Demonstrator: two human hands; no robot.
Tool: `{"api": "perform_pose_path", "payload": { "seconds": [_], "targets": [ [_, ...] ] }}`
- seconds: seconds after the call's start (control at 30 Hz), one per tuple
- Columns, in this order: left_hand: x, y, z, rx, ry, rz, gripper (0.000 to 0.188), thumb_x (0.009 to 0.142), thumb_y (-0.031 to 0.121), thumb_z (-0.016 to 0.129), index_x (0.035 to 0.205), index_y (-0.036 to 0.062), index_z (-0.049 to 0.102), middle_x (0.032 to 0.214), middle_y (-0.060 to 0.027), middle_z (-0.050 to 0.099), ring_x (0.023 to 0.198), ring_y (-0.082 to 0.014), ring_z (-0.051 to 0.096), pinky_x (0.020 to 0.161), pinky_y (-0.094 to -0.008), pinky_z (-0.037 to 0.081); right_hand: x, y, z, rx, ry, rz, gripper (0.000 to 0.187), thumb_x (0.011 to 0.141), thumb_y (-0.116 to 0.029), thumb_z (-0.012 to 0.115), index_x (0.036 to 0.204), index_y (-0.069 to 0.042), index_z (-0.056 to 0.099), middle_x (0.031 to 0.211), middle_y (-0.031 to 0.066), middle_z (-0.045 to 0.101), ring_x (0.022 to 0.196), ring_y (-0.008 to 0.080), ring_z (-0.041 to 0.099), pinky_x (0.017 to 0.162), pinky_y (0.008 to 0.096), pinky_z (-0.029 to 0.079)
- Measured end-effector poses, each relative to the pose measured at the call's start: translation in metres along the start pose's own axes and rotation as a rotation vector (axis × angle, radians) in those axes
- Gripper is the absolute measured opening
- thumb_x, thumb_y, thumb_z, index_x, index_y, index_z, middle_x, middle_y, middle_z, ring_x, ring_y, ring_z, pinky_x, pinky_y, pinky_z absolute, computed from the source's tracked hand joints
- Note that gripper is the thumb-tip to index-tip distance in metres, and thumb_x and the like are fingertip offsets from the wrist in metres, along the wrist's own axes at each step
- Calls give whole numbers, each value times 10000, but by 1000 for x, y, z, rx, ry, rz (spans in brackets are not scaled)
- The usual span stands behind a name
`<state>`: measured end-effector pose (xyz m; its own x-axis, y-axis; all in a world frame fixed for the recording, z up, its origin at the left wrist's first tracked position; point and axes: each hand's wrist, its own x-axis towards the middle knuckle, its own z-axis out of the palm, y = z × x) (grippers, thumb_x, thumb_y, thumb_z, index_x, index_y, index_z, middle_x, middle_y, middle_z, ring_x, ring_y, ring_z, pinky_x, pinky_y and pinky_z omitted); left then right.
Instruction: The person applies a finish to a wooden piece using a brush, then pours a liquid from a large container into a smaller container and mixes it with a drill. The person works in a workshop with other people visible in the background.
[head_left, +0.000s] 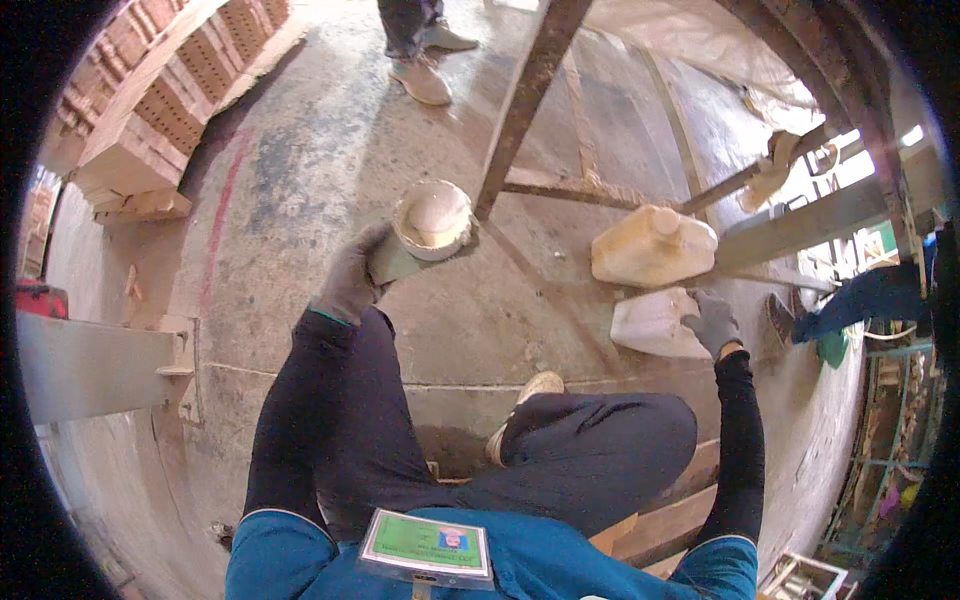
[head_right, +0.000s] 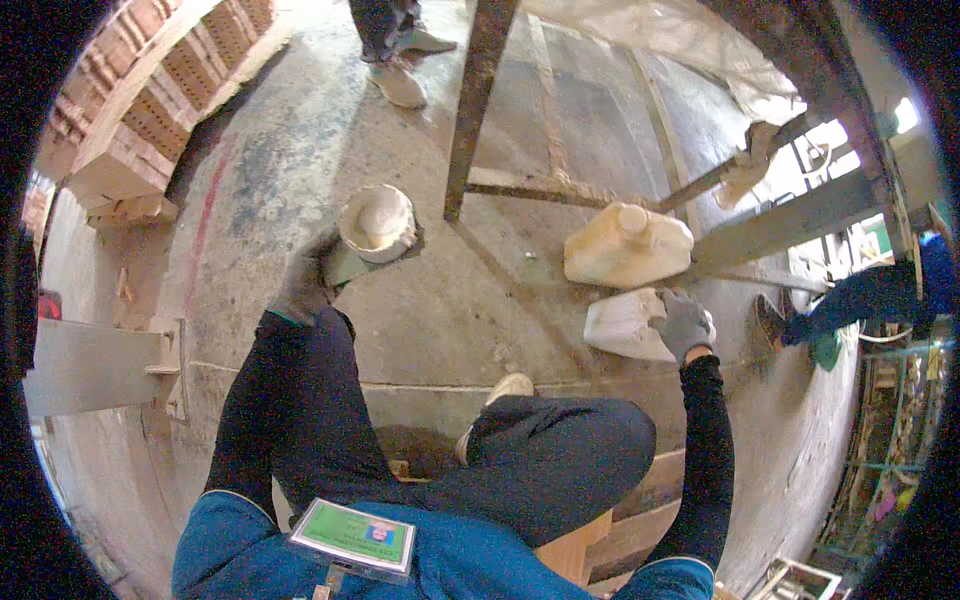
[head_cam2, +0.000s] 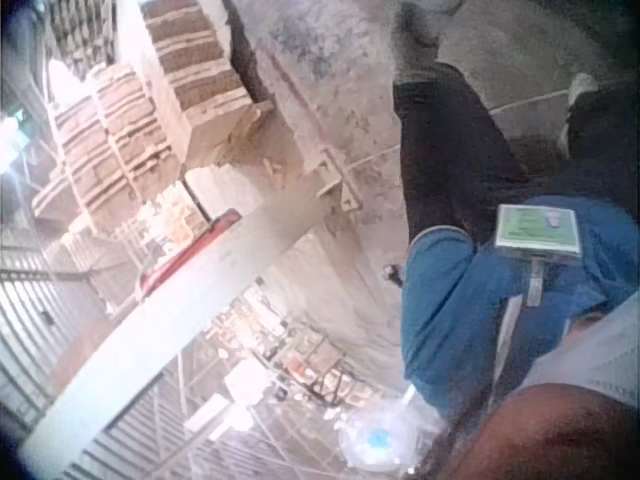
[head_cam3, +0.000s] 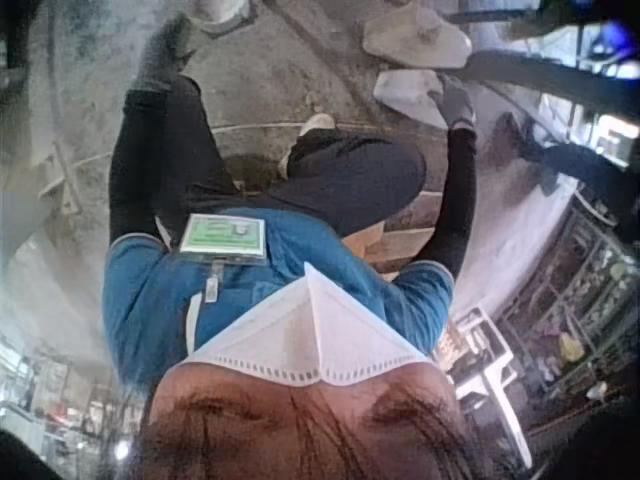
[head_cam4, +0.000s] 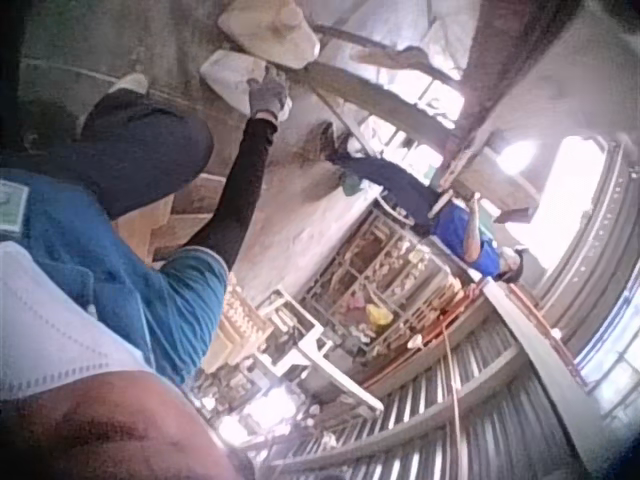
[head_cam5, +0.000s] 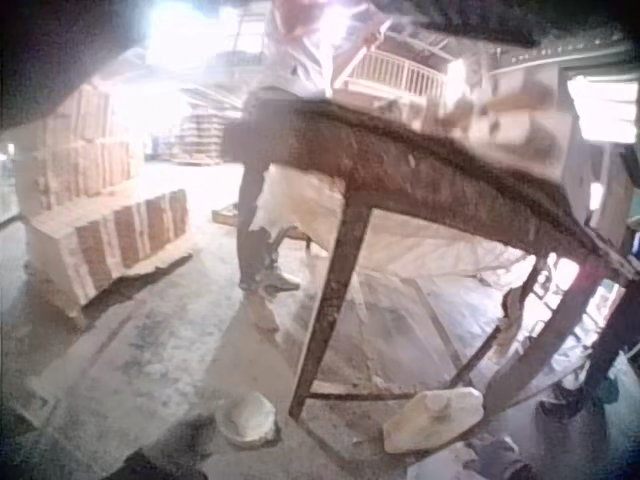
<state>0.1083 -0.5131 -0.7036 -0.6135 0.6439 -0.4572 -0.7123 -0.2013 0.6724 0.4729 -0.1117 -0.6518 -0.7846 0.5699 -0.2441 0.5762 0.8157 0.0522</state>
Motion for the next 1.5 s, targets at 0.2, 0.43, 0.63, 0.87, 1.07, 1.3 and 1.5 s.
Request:
{"api": "perform_pose_path", "payload": {
  "seconds": [0.2, 0.43, 0.63, 0.87, 1.07, 1.3, 1.5],
  "targets": [
    [0, 1, 0, 29, 21, -9, 357, 865, 328, 493, 1111, 74, 538, 970, -43, 618, 743, -124, 622, 517, -221, 497, 16, -53, -103, 764, 274, -150, 501, 807, -294, 579, 1201, -14, 446, 1207, 148, 479, 1138, 257, 450, 949, 348, 367],
    [-20, 13, 25, -88, 187, 27, 350, 871, 316, 480, 1113, 69, 536, 883, -48, 636, 609, -118, 617, 374, -237, 421, 60, -124, -234, 1370, 554, -718, 454, 907, -225, 396, 1275, 28, 315, 1315, 187, 365, 1216, 293, 367, 1048, 428, 275],
    [-9, 9, 6, -89, 33, 57, 358, 856, 276, 512, 1115, 28, 519, 993, -85, 615, 785, -161, 642, 599, -259, 550, 30, -184, -257, 2192, 211, -1039, 522, 825, -108, 487, 1239, 131, 278, 1266, 308, 348, 1218, 417, 324, 1049, 479, 271],
    [-2, 7, -12, -110, 42, 86, 347, 838, 266, 542, 1094, 33, 535, 994, -70, 614, 822, -162, 631, 671, -279, 542, 5, -191, -255, 2373, 176, -982, 472, 838, -178, 541, 1176, 109, 380, 1183, 295, 441, 1137, 427, 420, 997, 504, 352],
    [8, -2, -20, -138, -36, 74, 308, 870, 260, 480, 1090, 50, 528, 1042, -76, 597, 880, -183, 615, 750, -304, 533, 5, -165, -262, 2310, 531, -872, 365, 843, -174, 523, 1080, 97, 465, 1117, 259, 506, 1080, 389, 482, 962, 510, 380],
    [-4, 11, -12, -52, 31, 15, 275, 841, 287, 528, 1010, 76, 578, 929, -46, 627, 771, -152, 620, 632, -289, 531, -6, -160, -268, 2055, 527, -884, 684, 766, -355, 621, 1190, 109, 351, 1240, 262, 391, 1186, 371, 370, 1028, 502, 280],
    [4, 17, -6, 57, -34, -139, 292, 861, 238, 511, 1075, 43, 551, 995, -54, 612, 872, -155, 610, 737, -278, 512, 23, -170, -278, 2246, 996, -378, 656, 790, -435, 582, 1255, -28, 362, 1251, 175, 429, 1189, 294, 381, 1002, 516, 298]
  ]
}}
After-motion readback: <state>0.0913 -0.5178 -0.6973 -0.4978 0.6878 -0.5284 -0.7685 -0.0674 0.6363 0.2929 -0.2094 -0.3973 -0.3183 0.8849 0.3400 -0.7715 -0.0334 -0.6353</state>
